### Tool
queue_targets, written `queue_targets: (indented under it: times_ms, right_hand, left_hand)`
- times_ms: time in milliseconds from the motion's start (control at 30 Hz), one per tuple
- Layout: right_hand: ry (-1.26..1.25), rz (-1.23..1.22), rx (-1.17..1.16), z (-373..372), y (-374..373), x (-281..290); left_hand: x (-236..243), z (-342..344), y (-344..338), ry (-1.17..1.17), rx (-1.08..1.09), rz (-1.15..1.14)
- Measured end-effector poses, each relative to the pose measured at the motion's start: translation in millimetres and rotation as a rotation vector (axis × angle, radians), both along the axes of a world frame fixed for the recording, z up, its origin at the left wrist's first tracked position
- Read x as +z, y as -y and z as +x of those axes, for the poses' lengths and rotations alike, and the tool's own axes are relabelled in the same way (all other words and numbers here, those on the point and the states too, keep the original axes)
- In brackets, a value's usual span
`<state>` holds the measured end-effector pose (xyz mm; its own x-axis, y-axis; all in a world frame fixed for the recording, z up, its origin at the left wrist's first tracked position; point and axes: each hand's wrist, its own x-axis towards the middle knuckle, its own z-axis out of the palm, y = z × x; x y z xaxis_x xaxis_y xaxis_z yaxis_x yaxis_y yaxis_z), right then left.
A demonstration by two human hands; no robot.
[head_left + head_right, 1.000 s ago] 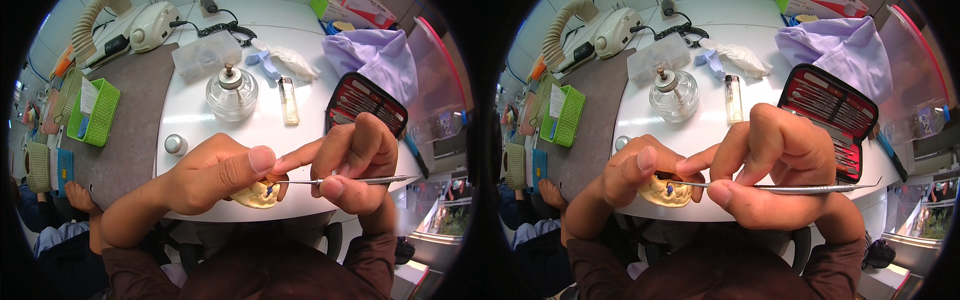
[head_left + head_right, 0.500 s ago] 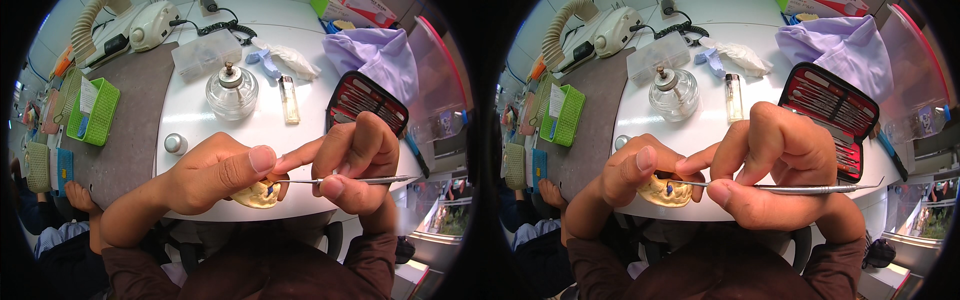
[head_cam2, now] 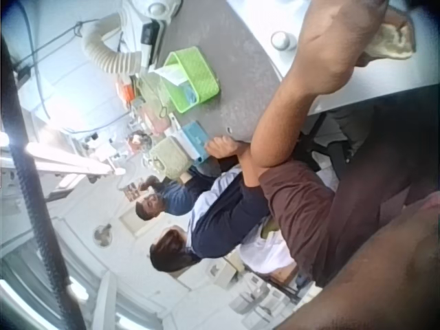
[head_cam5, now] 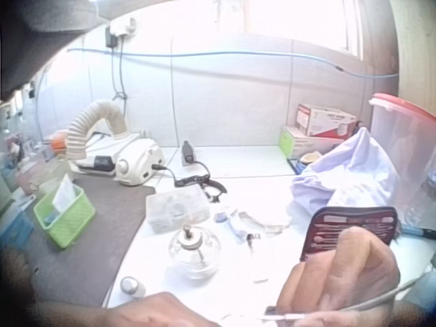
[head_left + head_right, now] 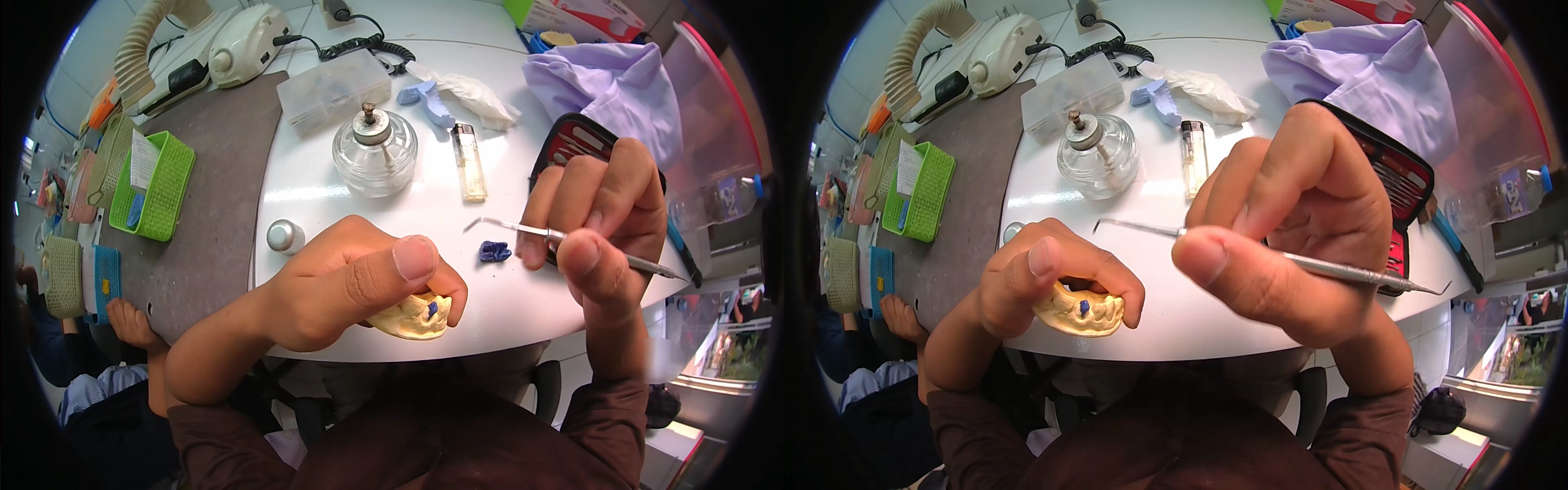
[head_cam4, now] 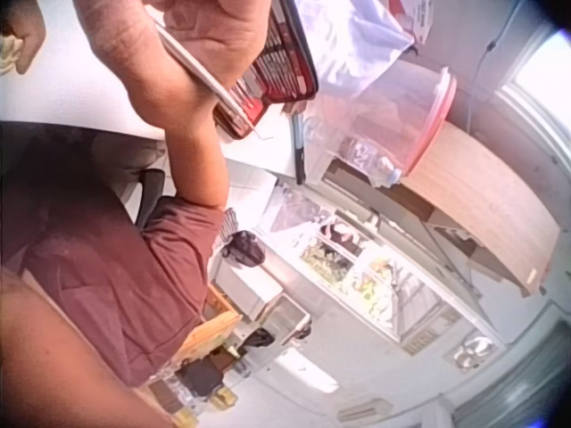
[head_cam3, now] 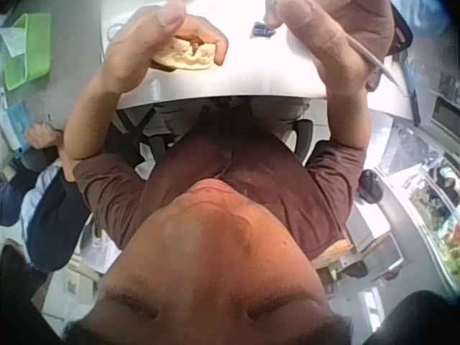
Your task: The person uses a carving tool to apply and shape pieces of blue wax onto a plaster dental model.
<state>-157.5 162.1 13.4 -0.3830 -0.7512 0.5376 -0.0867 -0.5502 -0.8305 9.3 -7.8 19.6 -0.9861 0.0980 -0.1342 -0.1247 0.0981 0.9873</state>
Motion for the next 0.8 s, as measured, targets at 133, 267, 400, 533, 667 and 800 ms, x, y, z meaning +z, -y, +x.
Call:
queue_targets:
  times_ms: [133, 267, 400, 533, 667, 800]
  right_hand:
    - [-0.064, 0.108, -0.144, -10.5, 4.1, -3.1]
    - [-0.116, 0.231, -0.085, -5.7, 15.3, -3.3]
    - [-0.063, 0.28, 0.008, -5.2, 25.0, -6.2]
    - [-0.078, 0.264, 0.017, -6.7, 31.9, -15.8]
    - [-0.101, 0.255, 0.007, -3.7, 34.7, -16.9]
    - [-0.094, 0.244, 0.006, -2.0, 34.2, -17.3]
  left_hand:
    - [-1.3, 1.5, -2.5, -0.003, -0.005, 0.002]
    - [-4.2, 3.3, -1.7, 0.014, -0.02, 0.015]
    - [-3.7, 3.1, -0.7, 0.011, -0.017, 0.02]
    - [-3.6, 5.0, -0.7, 0.013, -0.011, 0.011]
    - [-0.9, 3.8, 1.5, 0.051, -0.035, -0.019]
    - [-19.4, 1.0, 1.8, -0.122, -0.095, 0.37]
